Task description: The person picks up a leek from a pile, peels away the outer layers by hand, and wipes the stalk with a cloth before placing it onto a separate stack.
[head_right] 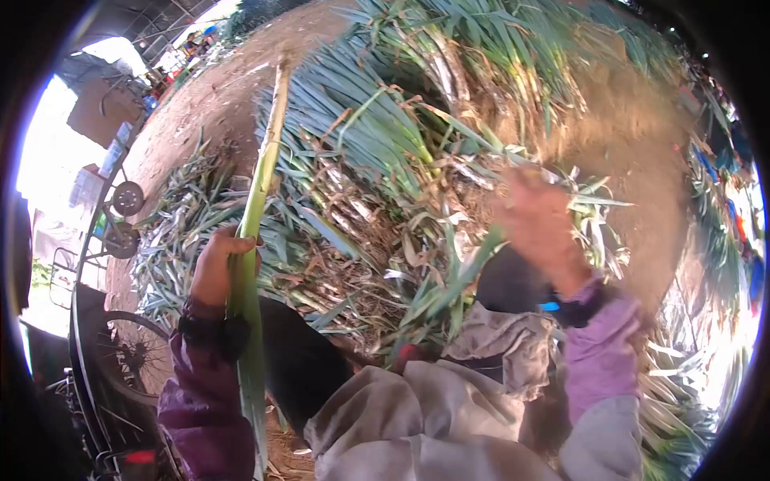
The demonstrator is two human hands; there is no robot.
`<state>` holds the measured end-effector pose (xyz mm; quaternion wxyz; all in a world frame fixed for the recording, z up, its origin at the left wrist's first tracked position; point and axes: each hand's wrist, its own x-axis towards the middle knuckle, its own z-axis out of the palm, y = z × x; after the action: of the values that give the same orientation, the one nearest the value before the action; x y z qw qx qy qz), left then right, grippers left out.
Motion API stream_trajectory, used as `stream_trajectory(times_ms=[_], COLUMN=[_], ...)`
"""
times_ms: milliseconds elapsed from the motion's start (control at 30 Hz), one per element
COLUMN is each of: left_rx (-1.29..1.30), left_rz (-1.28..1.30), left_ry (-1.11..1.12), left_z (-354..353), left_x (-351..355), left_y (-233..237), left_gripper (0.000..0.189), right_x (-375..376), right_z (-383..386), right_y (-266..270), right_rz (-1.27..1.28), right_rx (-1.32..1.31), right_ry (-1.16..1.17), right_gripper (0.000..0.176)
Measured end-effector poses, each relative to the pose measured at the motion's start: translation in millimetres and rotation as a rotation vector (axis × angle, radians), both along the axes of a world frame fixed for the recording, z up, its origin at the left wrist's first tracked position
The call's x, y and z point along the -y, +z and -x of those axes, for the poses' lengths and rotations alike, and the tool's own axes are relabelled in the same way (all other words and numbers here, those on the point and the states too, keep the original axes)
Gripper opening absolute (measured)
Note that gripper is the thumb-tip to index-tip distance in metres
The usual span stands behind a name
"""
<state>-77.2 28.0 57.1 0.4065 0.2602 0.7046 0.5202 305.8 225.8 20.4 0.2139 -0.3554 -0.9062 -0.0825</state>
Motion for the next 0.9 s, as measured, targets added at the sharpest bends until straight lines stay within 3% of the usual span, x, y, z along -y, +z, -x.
stream_trajectory(times_ms=[33,67,133,200,300,400,567,600,700,800,900], left_rx=[0.054,0.022,0.059,0.063,0.007,-0.043,-0.056,-0.065,-0.498,-0.463,-0.372], left_rz=[0.004,0.043,0.082,0.152,0.143,0.193,0.285,0.31,0.21,0.344,0.361], left_ry=[-0.001,-0.051,-0.152,-0.341,-0.274,-0.278,-0.357,-0.381,-0.49,-0.545,-0.6], left_z=[-10.2,-25.0,-45.0,-51.3,-85.0,-85.3,-102.4,-105.2,-109.9,-114.1,-114.6], left_x=[-0.7,-2.7,-4.4,-6.4,-0.9,4.7,3.3,2.1,8.4,-0.2,-4.8], left_y=[0.2,7.5,12.4,14.8,23.6,16.0,26.5,30.5,20.4,24.2,22.1], left_gripper=[0.032,0.033,0.035,0.038,0.037,0.043,0.047,0.041,0.028,0.017,0.027], right_x=[14.0,22.8,41.0,56.3,56.7,53.0,54.0,52.9,56.0,55.2,51.4], right_z=[22.7,42.9,72.5,92.2,114.4,115.0,106.8,105.9,97.9,92.7,86.1], right_y=[10.6,11.3,27.1,29.1,25.7,21.1,24.0,20.1,17.0,10.2,6.1], right_rz=[0.124,-0.042,-0.103,-0.031,-0.202,-0.328,-0.296,-0.284,-0.258,-0.246,-0.151], right_rx=[-0.263,-0.301,-0.281,-0.236,-0.369,-0.321,-0.304,-0.293,-0.223,-0.204,-0.237], right_ry=[0.079,0.178,0.375,0.404,0.605,0.61,0.648,0.652,0.634,0.614,0.609], right_gripper=[0.029,0.031,0.033,0.041,0.032,0.029,0.03,0.03,0.031,0.032,0.031])
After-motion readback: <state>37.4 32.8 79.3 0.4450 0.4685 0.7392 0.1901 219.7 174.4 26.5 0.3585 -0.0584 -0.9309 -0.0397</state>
